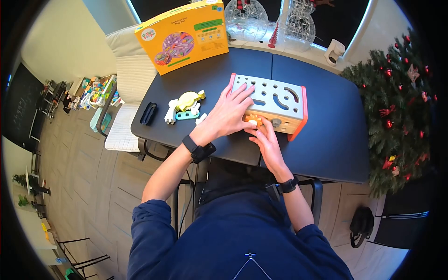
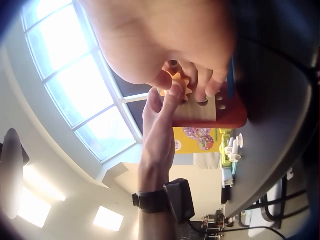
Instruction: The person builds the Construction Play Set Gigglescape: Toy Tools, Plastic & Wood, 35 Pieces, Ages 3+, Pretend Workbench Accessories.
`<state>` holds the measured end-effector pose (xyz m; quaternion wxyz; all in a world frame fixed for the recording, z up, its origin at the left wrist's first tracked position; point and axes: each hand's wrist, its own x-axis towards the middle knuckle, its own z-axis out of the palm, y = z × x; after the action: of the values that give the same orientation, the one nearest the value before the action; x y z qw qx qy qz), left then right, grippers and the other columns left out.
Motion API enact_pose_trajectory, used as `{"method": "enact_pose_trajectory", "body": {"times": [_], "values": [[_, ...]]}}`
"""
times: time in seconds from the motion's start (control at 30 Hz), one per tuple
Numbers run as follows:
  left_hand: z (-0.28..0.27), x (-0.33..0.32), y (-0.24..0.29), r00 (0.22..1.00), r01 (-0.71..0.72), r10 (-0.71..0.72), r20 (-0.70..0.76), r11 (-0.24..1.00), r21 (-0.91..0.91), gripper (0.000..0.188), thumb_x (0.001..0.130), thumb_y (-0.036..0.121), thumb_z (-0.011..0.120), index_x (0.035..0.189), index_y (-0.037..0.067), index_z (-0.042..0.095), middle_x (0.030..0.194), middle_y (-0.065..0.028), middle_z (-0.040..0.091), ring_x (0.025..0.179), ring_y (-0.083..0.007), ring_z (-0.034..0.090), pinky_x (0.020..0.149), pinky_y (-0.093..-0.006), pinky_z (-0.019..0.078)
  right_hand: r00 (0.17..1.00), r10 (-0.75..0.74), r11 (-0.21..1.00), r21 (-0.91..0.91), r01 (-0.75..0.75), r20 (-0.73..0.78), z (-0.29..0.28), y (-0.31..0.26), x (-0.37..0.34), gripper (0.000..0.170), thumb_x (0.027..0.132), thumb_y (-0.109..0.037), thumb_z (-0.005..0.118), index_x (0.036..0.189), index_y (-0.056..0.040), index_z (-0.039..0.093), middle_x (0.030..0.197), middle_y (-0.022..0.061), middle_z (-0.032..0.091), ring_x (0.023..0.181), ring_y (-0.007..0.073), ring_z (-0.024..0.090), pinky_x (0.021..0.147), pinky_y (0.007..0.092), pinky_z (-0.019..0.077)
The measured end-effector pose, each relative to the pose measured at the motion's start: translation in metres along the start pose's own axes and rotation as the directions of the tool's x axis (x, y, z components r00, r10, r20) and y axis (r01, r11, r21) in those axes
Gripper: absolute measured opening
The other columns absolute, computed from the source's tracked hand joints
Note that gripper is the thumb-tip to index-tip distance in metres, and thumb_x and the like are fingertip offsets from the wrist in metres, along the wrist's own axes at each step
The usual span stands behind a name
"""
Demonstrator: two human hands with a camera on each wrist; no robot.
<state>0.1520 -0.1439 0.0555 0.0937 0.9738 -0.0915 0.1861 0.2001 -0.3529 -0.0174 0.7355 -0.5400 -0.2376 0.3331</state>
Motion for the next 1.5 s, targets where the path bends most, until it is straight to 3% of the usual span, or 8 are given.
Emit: {"method": "enact_pose_trajectory", "body": {"times": [0.3,0.53,0.73,0.83,0.9,1.07,1.43,1.5], "values": [[0.002,0.000,0.003,1.000,-0.001,0.000,-0.016,0.999,-0.042,0.060,0.082,0.044,0.087,0.121,0.004,0.065,0.167,-0.0183,0.045,0.160,-0.0366,0.034,0.131,-0.0582,0.0213,1.000,-0.022,1.000,0.004,0.022,0.013,0.005,-0.001,-0.008,0.057,0.115,-0.014,0.043,0.167,-0.0074,0.022,0.157,0.0203,0.050,0.134,0.0305,0.064,0.108,0.0370,0.0492],[0.006,-0.001,0.010,0.998,0.033,-0.036,-0.053,0.998,-0.053,0.062,0.080,0.043,0.089,0.123,0.005,0.066,0.166,-0.0196,0.046,0.160,-0.0381,0.034,0.132,-0.0587,0.0193,0.989,0.107,0.982,0.163,-0.090,-0.097,-0.005,0.011,-0.035,0.036,0.116,-0.012,0.042,0.151,-0.0098,0.037,0.152,0.0238,0.058,0.125,0.0300,0.070,0.104,0.0366,0.0513],[0.001,-0.002,0.024,0.985,0.115,-0.146,-0.086,0.949,-0.294,0.061,0.086,0.034,0.086,0.135,0.006,0.063,0.162,-0.0207,0.051,0.160,-0.0363,0.035,0.132,-0.0542,0.0233,0.999,-0.036,0.961,-0.275,0.037,0.007,-0.004,-0.009,-0.049,0.031,0.111,-0.004,0.049,0.142,-0.0039,0.049,0.133,0.0179,0.071,0.117,0.0242,0.072,0.103,0.0360,0.0526],[-0.020,-0.014,0.005,0.934,0.129,-0.330,-0.134,0.664,-0.737,0.043,0.099,0.016,0.075,0.138,0.004,0.060,0.156,-0.0191,0.058,0.151,-0.0340,0.050,0.123,-0.0457,0.0420,0.964,-0.265,0.806,-0.544,0.233,0.021,0.001,-0.036,-0.051,0.028,0.103,0.004,0.058,0.131,-0.0007,0.060,0.126,0.0166,0.072,0.113,0.0275,0.071,0.102,0.0385,0.0536],[-0.024,-0.029,-0.023,0.849,0.223,-0.510,-0.135,0.579,-0.785,0.032,0.102,0.012,0.070,0.132,0.004,0.063,0.143,-0.0181,0.067,0.133,-0.0338,0.066,0.113,-0.0426,0.0519,0.860,-0.489,0.486,-0.773,0.408,0.146,-0.001,-0.061,-0.048,0.031,0.099,0.005,0.061,0.129,-0.0008,0.062,0.125,0.0175,0.070,0.118,0.0344,0.068,0.104,0.0423,0.0528],[-0.012,-0.089,-0.067,0.745,0.667,-0.662,0.085,0.742,-0.067,0.031,0.102,0.028,0.070,0.120,0.004,0.067,0.112,-0.0184,0.077,0.104,-0.0370,0.075,0.087,-0.0459,0.0591,0.819,-0.528,0.027,-0.960,0.280,0.225,-0.017,-0.085,-0.026,0.048,0.099,-0.008,0.070,0.144,-0.0047,0.056,0.157,0.0192,0.050,0.152,0.0382,0.043,0.123,0.0560,0.0333],[0.017,-0.120,-0.074,0.709,0.675,-0.686,0.163,0.727,0.124,0.038,0.103,0.037,0.068,0.111,0.000,0.065,0.093,-0.0196,0.077,0.088,-0.0391,0.075,0.074,-0.0523,0.0590,0.861,-0.449,-0.122,-0.971,0.206,0.239,-0.044,-0.057,-0.015,0.057,0.098,-0.010,0.072,0.152,-0.0070,0.054,0.162,0.0182,0.047,0.157,0.0379,0.036,0.129,0.0642,0.0231],[0.011,-0.114,-0.072,0.745,0.667,-0.661,0.091,0.743,-0.055,0.032,0.103,0.032,0.069,0.114,0.002,0.066,0.095,-0.0196,0.076,0.090,-0.0388,0.075,0.077,-0.0510,0.0576,0.859,-0.447,-0.112,-0.969,0.222,0.249,-0.049,-0.061,-0.014,0.056,0.098,-0.008,0.071,0.151,-0.0072,0.055,0.161,0.0176,0.047,0.157,0.0380,0.036,0.129,0.0642,0.0232]]}}
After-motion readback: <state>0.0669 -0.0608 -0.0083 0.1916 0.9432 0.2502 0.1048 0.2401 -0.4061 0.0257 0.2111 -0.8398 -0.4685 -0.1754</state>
